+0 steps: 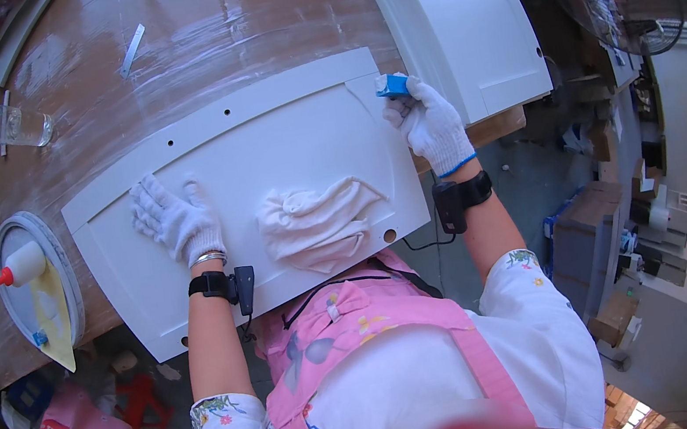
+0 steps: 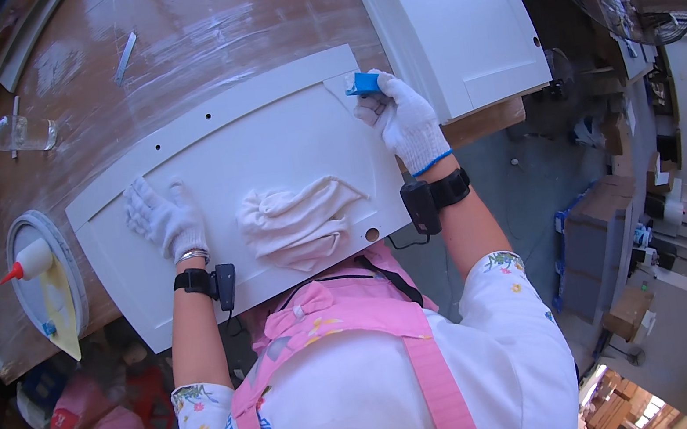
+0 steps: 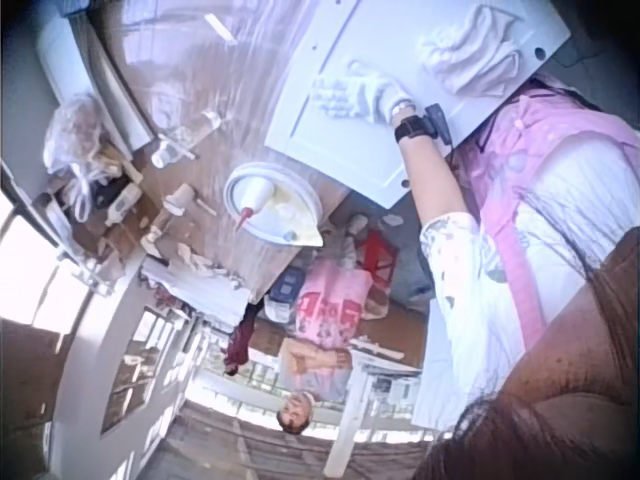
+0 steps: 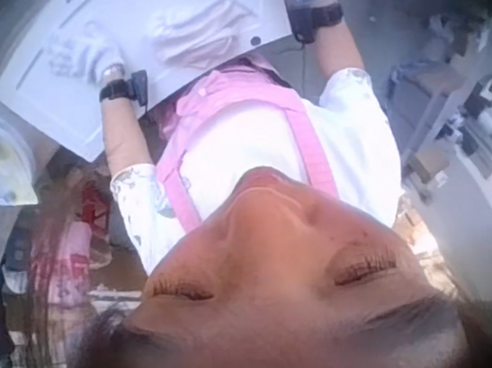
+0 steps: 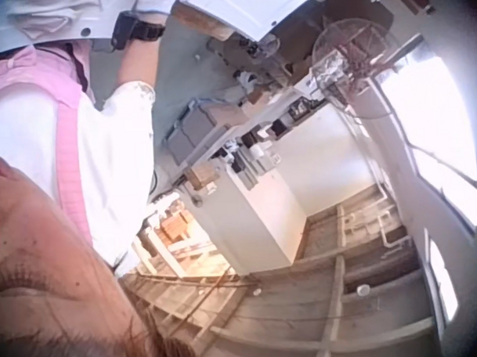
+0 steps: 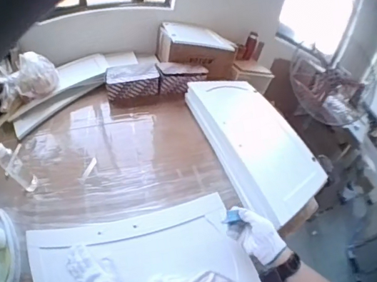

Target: Cleaning and inspecting a white cabinet door panel using a cloth, scraper block, and cleaning solution.

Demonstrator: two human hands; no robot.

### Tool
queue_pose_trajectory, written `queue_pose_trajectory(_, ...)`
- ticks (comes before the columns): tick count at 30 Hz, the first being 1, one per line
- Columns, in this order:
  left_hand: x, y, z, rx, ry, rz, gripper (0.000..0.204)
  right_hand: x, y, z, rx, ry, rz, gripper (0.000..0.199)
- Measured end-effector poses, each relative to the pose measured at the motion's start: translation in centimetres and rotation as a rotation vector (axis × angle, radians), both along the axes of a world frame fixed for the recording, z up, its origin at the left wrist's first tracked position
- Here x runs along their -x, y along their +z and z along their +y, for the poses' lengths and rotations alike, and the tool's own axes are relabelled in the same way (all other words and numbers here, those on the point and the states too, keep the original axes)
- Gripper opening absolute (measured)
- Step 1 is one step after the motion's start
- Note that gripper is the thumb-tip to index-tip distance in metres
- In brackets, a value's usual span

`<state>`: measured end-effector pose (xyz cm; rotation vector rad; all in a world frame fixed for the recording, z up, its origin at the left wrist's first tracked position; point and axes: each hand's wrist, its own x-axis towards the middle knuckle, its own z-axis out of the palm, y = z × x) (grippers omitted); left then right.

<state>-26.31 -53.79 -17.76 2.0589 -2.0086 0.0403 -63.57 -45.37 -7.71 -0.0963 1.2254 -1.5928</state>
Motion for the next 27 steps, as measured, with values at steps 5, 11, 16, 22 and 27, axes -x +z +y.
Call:
queue_pose_trajectory(5, 0.3, 0.2, 0.0, -0.001, 0.011, 0.022, 0.076, -0.3, -0.2, -1.3, -0.066, -0.021, 0.048, 0.026)
queue_pose_trajectory(11, 0.2, 0.3, 0.2, 0.009, 0.007, 0.013, 0.076, -1.2, 1.5, -5.9, -0.016, 0.1, 0.407, 0.027)
queue_pose_trajectory(16, 0.5, 0.7, 0.1, -0.004, -0.01, 0.044, 0.076, -0.8, 1.2, -8.2, -0.01, 0.247, -0.098, 0.028)
queue_pose_trajectory(22, 0.5, 1.0, 0.2, 0.017, -0.01, 0.078, 0.071, -1.8, 2.6, -11.5, -0.249, 0.342, 1.051, 0.038)
queue_pose_trajectory(27, 0.5, 0.7, 0.1, 0.023, -0.01, 0.088, 0.072, -0.8, 1.0, -13.1, -0.303, 0.506, 1.566, 0.044)
